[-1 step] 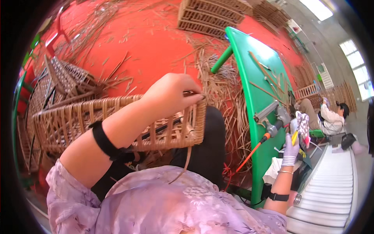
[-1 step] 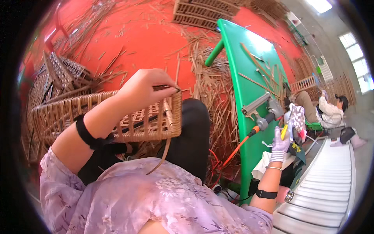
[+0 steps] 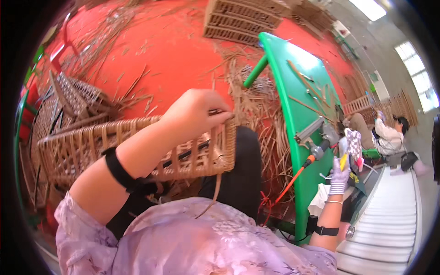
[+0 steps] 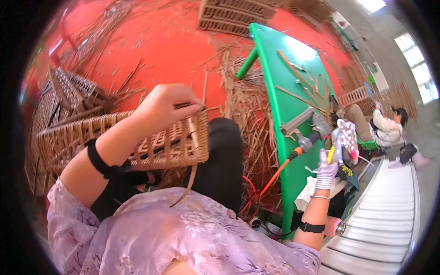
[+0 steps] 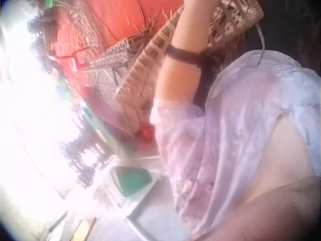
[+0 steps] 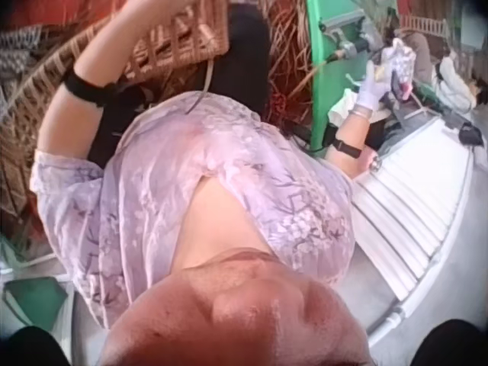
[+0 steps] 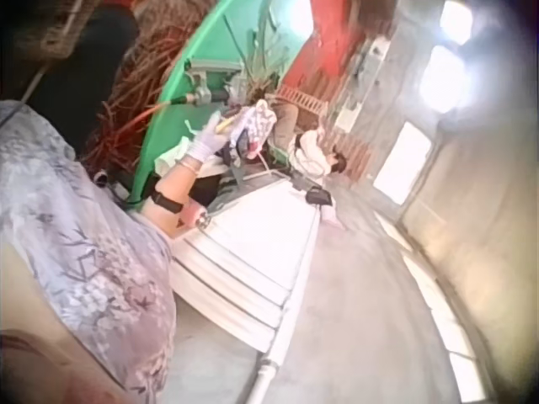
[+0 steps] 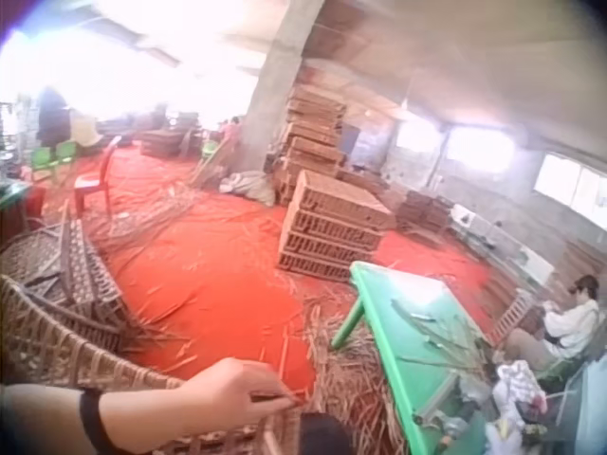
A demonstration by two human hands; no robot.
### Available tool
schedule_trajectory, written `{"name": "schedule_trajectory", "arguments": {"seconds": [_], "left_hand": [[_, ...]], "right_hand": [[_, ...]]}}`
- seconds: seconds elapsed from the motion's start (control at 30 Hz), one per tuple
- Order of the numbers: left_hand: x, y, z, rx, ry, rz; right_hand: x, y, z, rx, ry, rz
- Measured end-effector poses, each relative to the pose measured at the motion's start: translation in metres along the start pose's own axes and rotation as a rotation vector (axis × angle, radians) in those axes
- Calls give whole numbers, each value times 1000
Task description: The recorder is assembling and fastening components of wicker shelving units using pliers to pull weaving strips and an air nailer to secure the frame.
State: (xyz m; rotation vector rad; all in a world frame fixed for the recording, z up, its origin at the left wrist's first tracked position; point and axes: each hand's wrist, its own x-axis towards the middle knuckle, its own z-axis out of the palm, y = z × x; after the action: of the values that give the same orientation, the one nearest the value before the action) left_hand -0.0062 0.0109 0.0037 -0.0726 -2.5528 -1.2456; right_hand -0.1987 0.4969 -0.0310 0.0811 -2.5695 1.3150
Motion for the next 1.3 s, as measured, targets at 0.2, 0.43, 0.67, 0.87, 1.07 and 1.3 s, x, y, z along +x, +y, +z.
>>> {"name": "schedule_trajectory", "arguments": {"seconds": [0.2,0.43,0.67,0.87,1.07,1.3], "left_hand": [[-15,2,11,365,160,313],[-22,35,-5,207,381,316],[-102,43,-15,325,-274,249],[-130,67,-18,357,-255,127],[-162,40,-9,259,51,71],[-190,40,-1,245,88,27]], "right_hand": [[-8,37,21,-468,36,75],[-8,34,18,-582,-53,368],[-6,45,24,-715,-28,330],[-40,5,45,-521,239,-368],[-130,-124,124,-25,-273,-1016],[-197,-160,178,-55,-666,-1268]]}}
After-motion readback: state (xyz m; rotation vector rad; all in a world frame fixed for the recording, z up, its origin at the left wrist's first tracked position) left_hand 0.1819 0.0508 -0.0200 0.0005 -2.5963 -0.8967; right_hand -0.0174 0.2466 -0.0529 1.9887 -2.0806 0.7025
